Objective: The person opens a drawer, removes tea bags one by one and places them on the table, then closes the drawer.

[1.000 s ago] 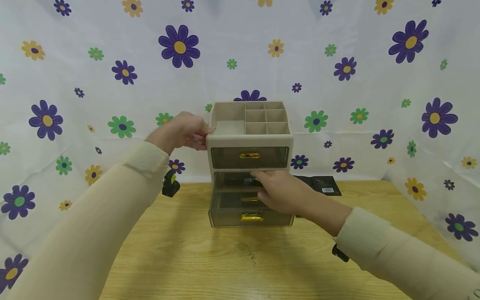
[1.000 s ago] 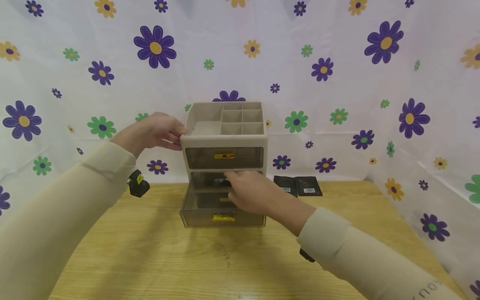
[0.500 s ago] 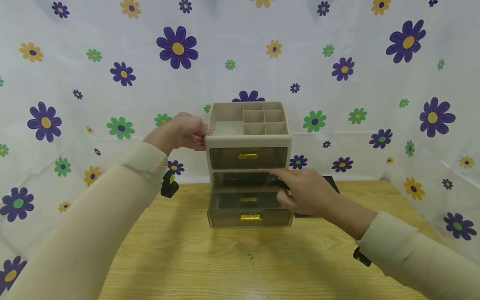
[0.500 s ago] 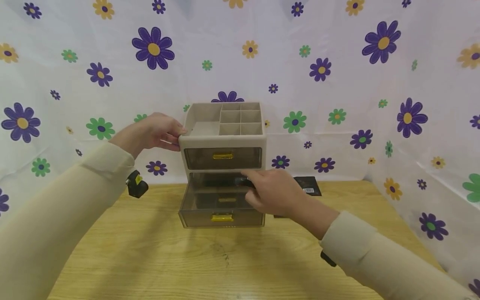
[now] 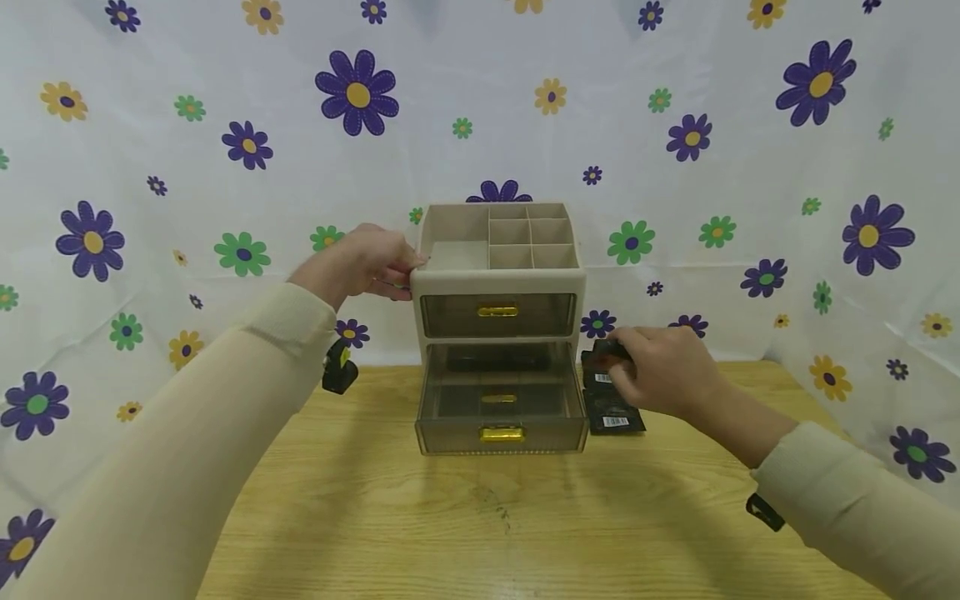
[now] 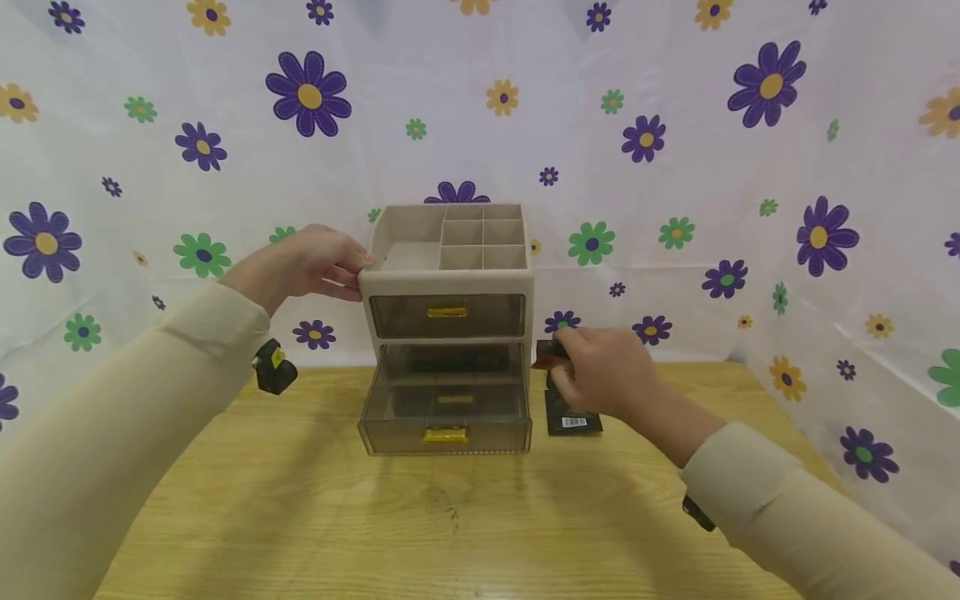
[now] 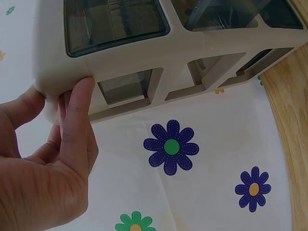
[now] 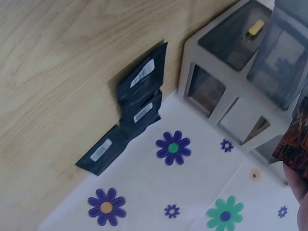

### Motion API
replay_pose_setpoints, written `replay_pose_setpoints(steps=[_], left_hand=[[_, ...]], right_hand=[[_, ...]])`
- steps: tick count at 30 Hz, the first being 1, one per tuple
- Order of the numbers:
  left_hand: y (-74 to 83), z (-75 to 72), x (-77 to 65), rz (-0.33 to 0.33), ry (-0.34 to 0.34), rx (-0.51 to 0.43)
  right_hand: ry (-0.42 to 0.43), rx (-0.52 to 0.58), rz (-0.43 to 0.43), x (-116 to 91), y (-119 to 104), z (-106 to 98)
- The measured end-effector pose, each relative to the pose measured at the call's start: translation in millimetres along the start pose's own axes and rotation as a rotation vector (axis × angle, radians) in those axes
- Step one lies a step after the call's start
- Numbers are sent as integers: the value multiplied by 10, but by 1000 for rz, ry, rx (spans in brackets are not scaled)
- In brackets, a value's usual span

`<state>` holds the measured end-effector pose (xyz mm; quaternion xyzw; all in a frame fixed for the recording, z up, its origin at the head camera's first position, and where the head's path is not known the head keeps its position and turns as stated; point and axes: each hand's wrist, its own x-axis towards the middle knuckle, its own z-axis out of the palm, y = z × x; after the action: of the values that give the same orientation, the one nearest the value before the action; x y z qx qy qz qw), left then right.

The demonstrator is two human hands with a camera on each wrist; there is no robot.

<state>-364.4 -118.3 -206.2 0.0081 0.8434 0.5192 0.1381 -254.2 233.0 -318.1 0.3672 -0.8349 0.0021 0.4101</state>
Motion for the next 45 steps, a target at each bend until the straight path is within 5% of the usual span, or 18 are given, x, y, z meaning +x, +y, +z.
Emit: replay_pose_setpoints(steps=[15, 19, 25, 33, 40, 45], left_hand=[[20, 7, -37, -9, 5, 21], [14, 5, -37, -7, 2, 21], [7, 0, -25, -4, 2, 18], [13, -5, -26, -8, -2, 10], [-1, -5, -33, -18, 9, 8], [-5, -5, -40, -6, 5, 16]], right_hand=[[-127, -100, 103, -363, 359, 61], [-220, -117, 144, -504, 432, 100], [-445, -76, 312, -758, 518, 149], [-511, -29, 368, -1028, 586, 234], [-699, 178, 245, -1151, 622, 326], [-763, 220, 231, -1196, 610, 361]])
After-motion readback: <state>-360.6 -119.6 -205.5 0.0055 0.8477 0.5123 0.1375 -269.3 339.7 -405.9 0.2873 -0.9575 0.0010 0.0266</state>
